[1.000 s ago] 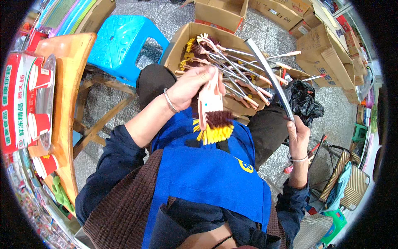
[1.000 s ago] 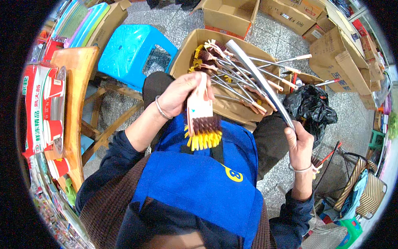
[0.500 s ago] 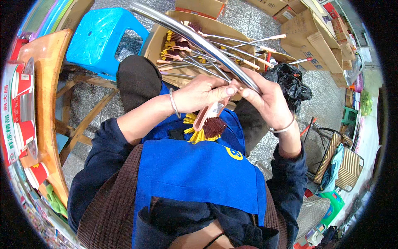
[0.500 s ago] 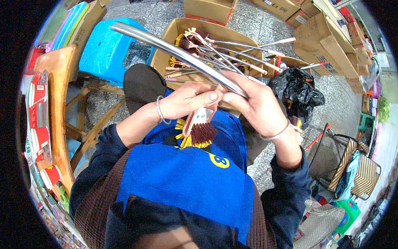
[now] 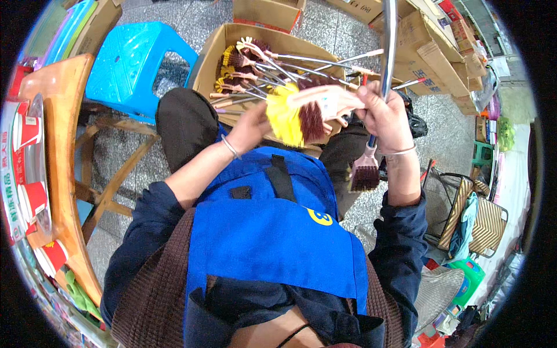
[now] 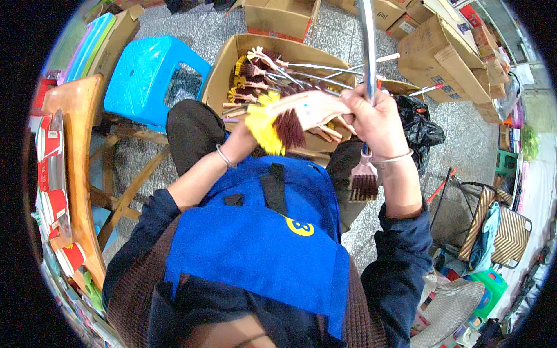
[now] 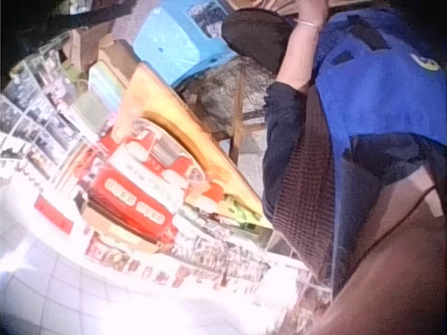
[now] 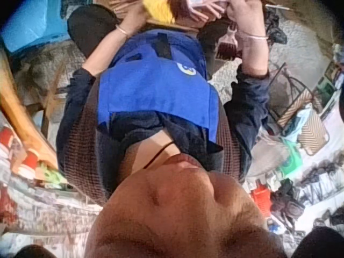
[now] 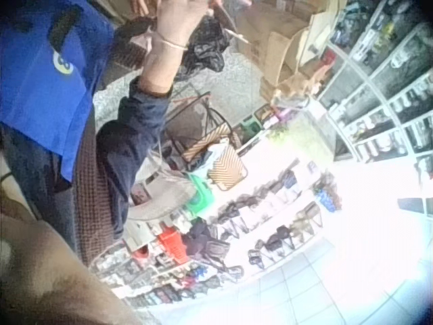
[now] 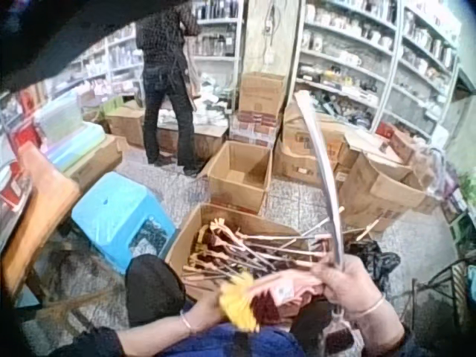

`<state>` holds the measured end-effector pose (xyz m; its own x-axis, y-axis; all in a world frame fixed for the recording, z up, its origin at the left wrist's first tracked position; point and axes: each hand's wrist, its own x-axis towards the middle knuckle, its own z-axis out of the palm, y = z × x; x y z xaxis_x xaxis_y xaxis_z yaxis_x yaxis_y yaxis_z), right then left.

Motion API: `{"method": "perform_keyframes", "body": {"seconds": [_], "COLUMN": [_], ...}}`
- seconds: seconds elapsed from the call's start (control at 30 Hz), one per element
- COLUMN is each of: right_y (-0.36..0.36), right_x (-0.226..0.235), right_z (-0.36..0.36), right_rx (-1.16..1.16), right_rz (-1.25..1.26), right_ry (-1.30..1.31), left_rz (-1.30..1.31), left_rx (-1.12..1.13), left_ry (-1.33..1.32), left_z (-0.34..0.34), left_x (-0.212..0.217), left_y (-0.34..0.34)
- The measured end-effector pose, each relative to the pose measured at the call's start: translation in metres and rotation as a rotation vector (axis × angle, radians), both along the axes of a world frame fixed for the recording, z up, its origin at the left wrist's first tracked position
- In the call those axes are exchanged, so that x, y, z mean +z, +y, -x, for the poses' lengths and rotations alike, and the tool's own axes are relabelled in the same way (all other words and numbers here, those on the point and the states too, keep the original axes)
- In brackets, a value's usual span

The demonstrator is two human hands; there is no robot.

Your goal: The person sits on the floor and assembles long-handled brooms by inserting metal poles into brush heads. They retrieve brush heads from a black plastic bag and place the assembled brooms into a cardboard box.

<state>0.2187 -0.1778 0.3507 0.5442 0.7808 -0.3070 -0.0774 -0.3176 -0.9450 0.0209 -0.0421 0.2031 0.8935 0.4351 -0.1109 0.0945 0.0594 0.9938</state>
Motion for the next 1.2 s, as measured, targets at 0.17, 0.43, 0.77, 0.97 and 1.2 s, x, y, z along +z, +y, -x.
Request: {"method": "perform_keyframes", "body": {"seconds": [0.17,0.43,0.77,0.97,1.2], "right_y": [0.021,0.057,0.066,0.038,-0.033], "right_x": [-0.001,-0.009,-0.007,0.015,-0.002], "right_z": [0.004,0.048,0.052,0.031,0.035], "right_rx": [-0.076,0.071,0.175,0.136,0.341], "right_rz": [-0.18,-0.282,-0.238,0.039,0.04], "right_ry": [0.166,0.275,0.335,-0.048,-0.587], "left_rz": [0.268,0.613,0.594,0.627,0.926], "left_rx": [-0.4,-0.055,0.245,0.381,0.788], "left_ry": [-0.096,-0.788,-0.904,-0.758,-0.53], "left_z": [-0.017,-0.054,-0.046,-0.025,-0.004], "left_x": [0.016,0.088,0.114,0.118,0.094], "left_y": [-0.021,0.007,0.025,0.065,0.101]}}
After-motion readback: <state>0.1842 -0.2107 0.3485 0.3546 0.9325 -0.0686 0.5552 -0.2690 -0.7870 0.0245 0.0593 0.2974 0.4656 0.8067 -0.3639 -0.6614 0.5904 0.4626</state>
